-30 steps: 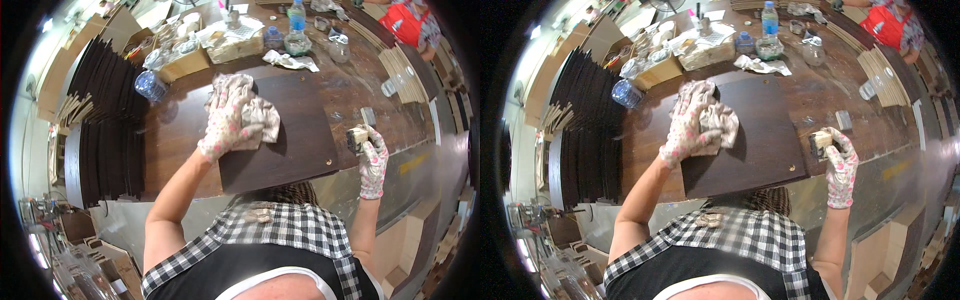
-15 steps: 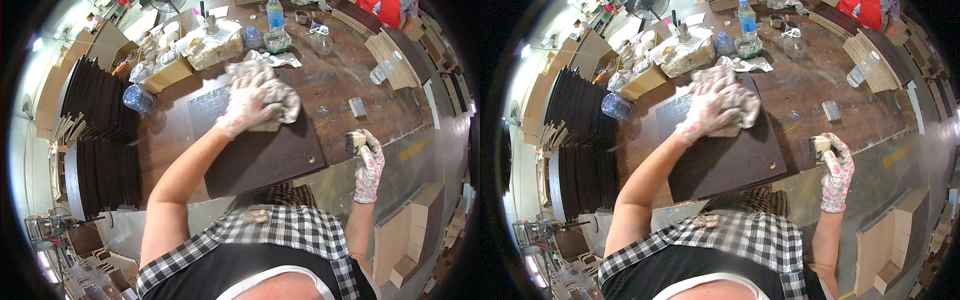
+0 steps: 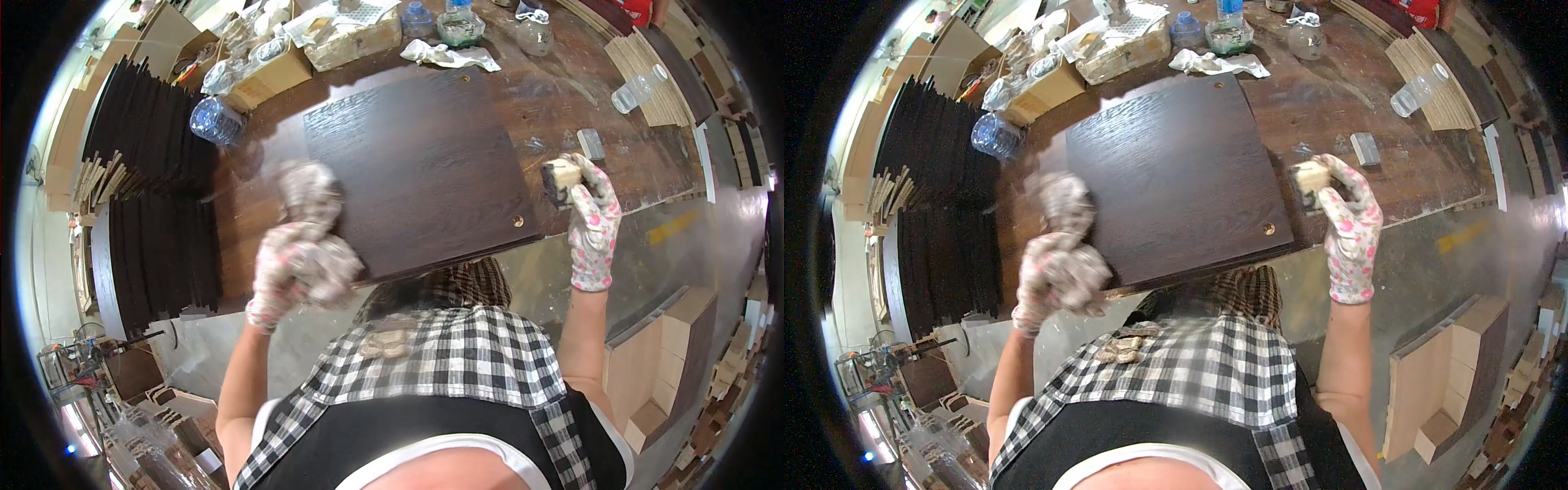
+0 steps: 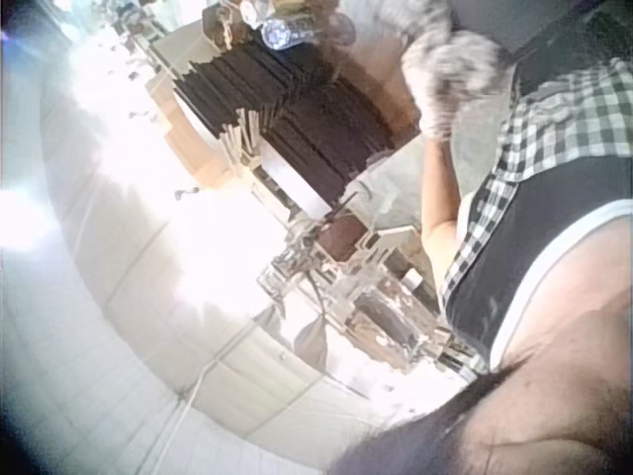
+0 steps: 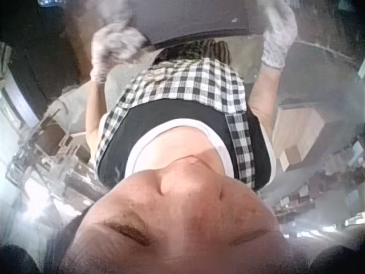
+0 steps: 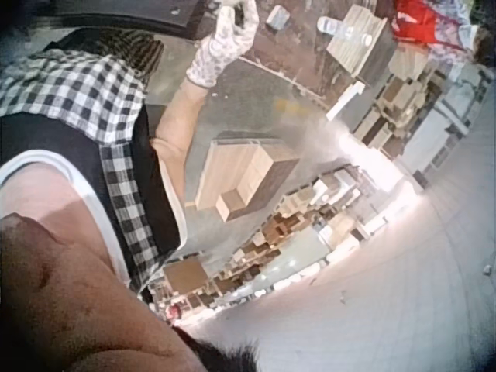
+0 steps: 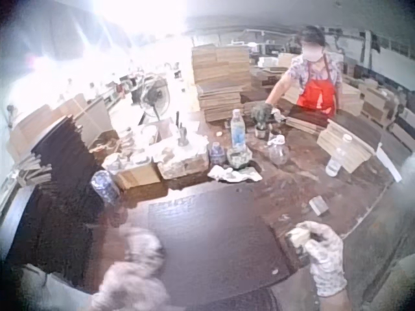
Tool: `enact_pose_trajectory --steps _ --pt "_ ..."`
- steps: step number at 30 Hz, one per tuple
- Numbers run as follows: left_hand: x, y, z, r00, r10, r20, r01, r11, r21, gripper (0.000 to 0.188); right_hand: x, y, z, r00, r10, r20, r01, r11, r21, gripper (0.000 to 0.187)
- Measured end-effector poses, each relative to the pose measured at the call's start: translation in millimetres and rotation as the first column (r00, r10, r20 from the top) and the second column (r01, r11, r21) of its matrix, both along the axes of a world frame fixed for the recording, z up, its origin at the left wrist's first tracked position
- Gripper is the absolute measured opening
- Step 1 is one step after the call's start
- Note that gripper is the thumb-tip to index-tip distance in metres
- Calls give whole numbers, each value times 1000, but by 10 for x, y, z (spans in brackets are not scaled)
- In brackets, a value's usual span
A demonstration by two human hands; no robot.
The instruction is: The person wipes dark wooden panels using a cloth and a sanding block, then stacks the panels on a table.
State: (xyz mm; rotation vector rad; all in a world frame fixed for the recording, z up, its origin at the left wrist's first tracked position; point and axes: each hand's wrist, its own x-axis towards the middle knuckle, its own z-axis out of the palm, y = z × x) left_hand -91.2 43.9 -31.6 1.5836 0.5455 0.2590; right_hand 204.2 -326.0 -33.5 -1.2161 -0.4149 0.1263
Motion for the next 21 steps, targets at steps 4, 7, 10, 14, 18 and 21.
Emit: enact_pose_trajectory --steps 4,7,10,14,18,21 --pt "-139 292 -17 961 117 250 -208 903 376 39 -132 335 168 997 53 -53 -58 994 -96 40" --pt "214 212 24 951 251 -179 -202 946 253 40 -306 542 108 998 55 43 -43 969 -243 41" --pt "443 222 -16 974 67 -215 -50 995 83 39 -556 751 12 958 75 275 55 897 -438 47" --pt "208 784 -481 917 -390 86 387 921 55 39 -820 1025 -127 886 219 409 -14 893 -450 53" --pt "-121 839 -735 870 -467 -159 493 842 219 31 -935 1151 91 970 242 22 -232 948 -220 53" --pt "-151 475 -681 915 -400 48 325 804 497 28 -712 1024 144 971 218 102 -187 949 -253 45"
